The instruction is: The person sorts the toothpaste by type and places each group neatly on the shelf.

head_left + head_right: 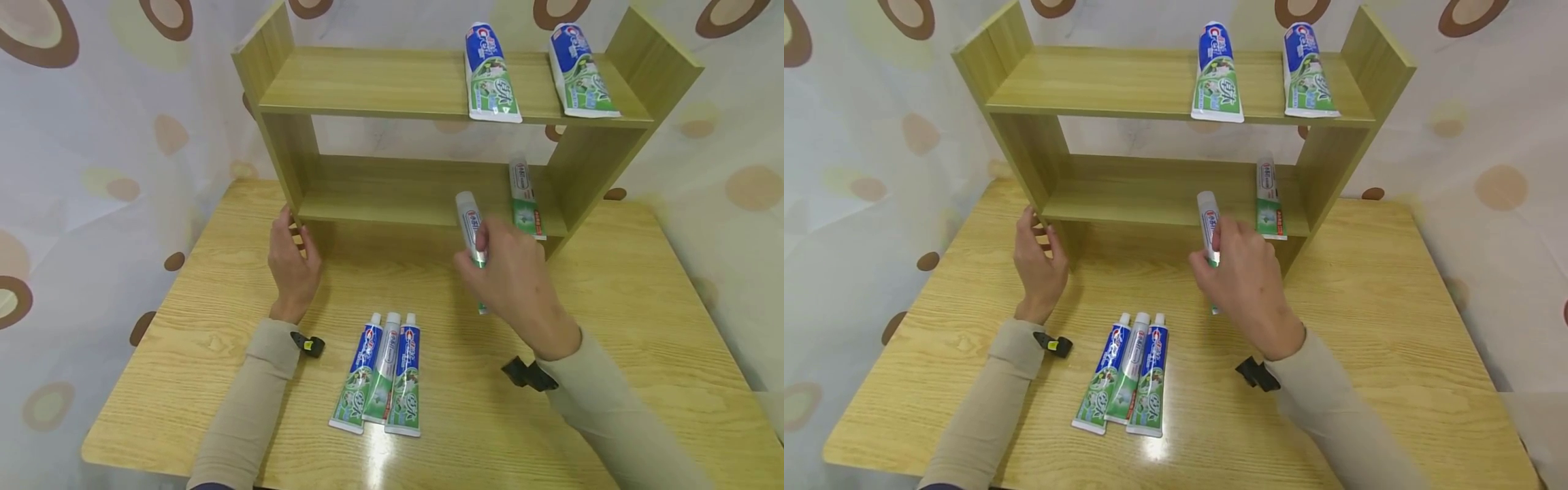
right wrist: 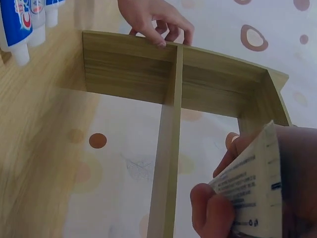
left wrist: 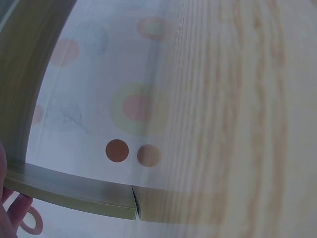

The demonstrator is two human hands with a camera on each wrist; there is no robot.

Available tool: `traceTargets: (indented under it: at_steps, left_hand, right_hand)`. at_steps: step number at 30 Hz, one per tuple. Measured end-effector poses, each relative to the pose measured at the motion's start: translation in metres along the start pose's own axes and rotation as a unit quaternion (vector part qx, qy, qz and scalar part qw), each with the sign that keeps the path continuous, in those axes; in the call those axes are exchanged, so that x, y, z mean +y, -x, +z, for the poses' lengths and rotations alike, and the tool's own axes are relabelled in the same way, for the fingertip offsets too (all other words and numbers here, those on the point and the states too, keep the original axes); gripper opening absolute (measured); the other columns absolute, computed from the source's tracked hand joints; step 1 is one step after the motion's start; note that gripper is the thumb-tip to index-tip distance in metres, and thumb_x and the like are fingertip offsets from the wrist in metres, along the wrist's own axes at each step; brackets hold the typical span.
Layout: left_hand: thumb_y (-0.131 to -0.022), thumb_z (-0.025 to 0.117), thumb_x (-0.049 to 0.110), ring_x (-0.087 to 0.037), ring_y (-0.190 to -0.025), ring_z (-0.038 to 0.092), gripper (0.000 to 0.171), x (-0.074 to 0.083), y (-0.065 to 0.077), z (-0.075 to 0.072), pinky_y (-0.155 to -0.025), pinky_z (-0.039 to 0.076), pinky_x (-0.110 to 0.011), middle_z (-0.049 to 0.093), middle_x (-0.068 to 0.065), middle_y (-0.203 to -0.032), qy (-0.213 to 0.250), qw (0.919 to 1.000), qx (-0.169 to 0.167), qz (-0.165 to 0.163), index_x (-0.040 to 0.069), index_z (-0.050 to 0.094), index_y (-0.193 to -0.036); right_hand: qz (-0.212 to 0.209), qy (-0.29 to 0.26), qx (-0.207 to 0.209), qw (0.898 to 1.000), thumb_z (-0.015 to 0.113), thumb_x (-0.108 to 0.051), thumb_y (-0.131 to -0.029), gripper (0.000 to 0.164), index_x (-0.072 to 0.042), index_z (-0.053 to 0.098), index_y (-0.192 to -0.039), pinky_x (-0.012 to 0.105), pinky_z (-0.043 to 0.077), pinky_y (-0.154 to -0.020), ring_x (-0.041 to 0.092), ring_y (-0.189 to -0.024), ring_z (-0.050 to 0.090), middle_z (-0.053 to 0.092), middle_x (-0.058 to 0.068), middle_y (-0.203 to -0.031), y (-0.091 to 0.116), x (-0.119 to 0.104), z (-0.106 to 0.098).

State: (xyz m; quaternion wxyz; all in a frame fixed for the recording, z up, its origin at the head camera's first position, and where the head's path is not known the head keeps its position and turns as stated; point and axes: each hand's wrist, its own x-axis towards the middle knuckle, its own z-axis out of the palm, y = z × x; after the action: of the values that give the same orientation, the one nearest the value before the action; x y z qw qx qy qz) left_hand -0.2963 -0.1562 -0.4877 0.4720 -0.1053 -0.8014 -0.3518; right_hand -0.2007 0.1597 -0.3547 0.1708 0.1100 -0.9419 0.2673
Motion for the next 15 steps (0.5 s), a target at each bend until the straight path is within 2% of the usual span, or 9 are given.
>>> traceTargets:
  at_steps: [9, 15]
  left_hand:
    - [-0.109, 0.056, 0.004, -0.043, -0.097, 0.073, 0.038, -0.001, 0.0, 0.0, -0.067, 0.066, -0.051, 0.067, -0.031, -0.12, 0.001, 1.0, 0.003, -0.001, -0.007, 0.051, -0.145]
    - [-0.11, 0.056, 0.005, -0.043, -0.097, 0.073, 0.038, -0.001, 0.0, 0.0, -0.067, 0.067, -0.05, 0.067, -0.031, -0.121, -0.003, 1.0, 0.001, 0.003, -0.007, 0.051, -0.145]
  right_hand:
    - [-0.001, 0.054, 0.018, 0.998, 0.064, -0.021, -0.09, 0.017, -0.005, 0.06, -0.089, 0.031, 0.04, -0.043, 0.025, -0.057, 0.057, 0.067, 0.014, -0.077, -0.021, 0.001, -0.002]
    - [0.004, 0.056, 0.011, 0.998, 0.062, -0.022, -0.091, 0.017, -0.006, 0.058, -0.087, 0.032, 0.041, -0.044, 0.027, -0.059, 0.058, 0.065, 0.013, -0.078, -0.038, 0.002, -0.004]
